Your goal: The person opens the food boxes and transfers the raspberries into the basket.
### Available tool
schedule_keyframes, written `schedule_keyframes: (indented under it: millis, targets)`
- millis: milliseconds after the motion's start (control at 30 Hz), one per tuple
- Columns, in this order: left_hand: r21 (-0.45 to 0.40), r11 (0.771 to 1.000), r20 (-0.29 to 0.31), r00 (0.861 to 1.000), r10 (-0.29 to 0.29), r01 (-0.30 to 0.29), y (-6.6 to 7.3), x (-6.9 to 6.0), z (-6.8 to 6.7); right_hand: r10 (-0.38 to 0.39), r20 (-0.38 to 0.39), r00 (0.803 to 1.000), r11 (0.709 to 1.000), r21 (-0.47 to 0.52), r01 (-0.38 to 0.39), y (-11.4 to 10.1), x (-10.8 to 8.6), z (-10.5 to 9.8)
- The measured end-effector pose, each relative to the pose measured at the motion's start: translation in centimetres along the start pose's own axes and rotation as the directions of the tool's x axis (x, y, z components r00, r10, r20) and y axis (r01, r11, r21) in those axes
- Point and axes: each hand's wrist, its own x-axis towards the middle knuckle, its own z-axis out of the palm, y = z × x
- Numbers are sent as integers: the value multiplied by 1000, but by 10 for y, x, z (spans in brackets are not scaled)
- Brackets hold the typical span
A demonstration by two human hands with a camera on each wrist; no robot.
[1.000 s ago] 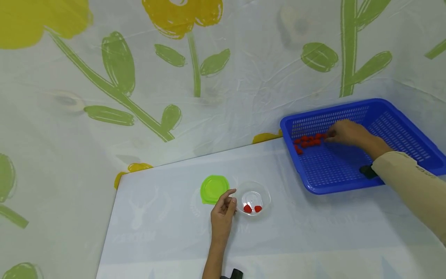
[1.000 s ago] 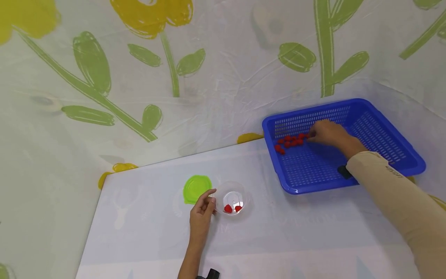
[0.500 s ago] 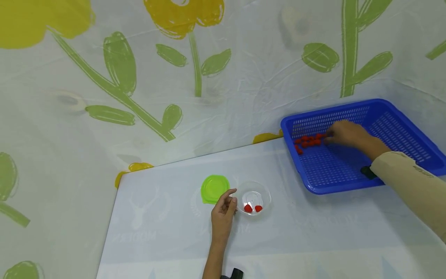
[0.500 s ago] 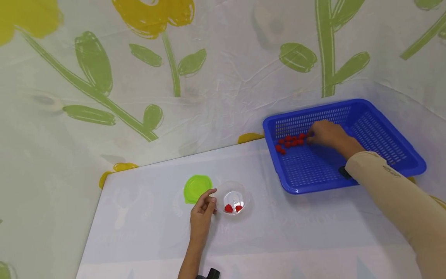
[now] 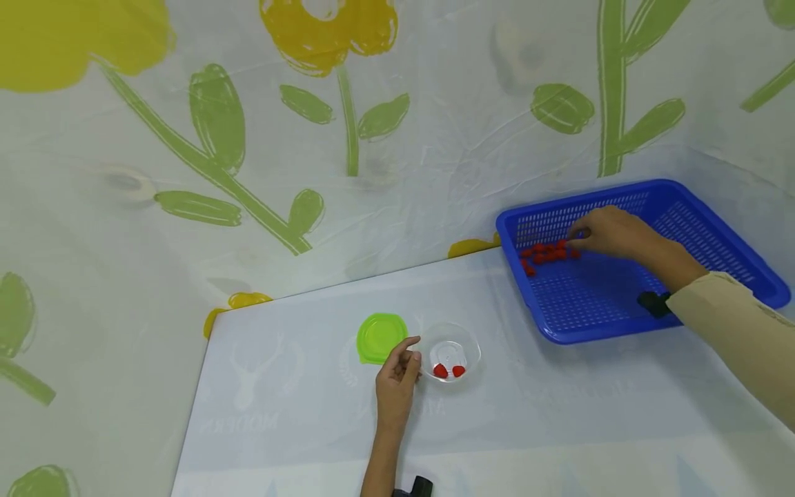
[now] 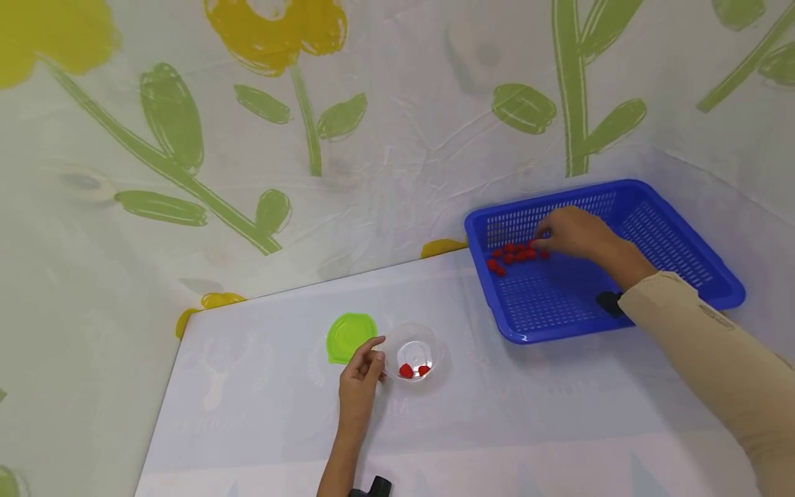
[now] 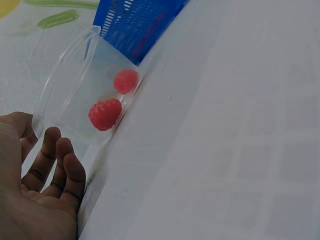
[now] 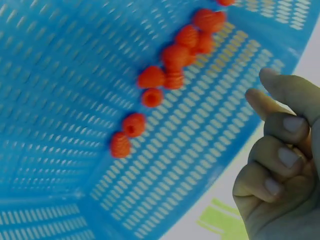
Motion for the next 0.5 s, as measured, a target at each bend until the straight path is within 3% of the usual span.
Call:
schedule_keyframes:
  millis: [500]
  targets:
    - [-5, 1000, 10, 1000, -5, 5, 0, -1, 0, -47, -65, 997, 991, 124, 55, -57, -33, -1]
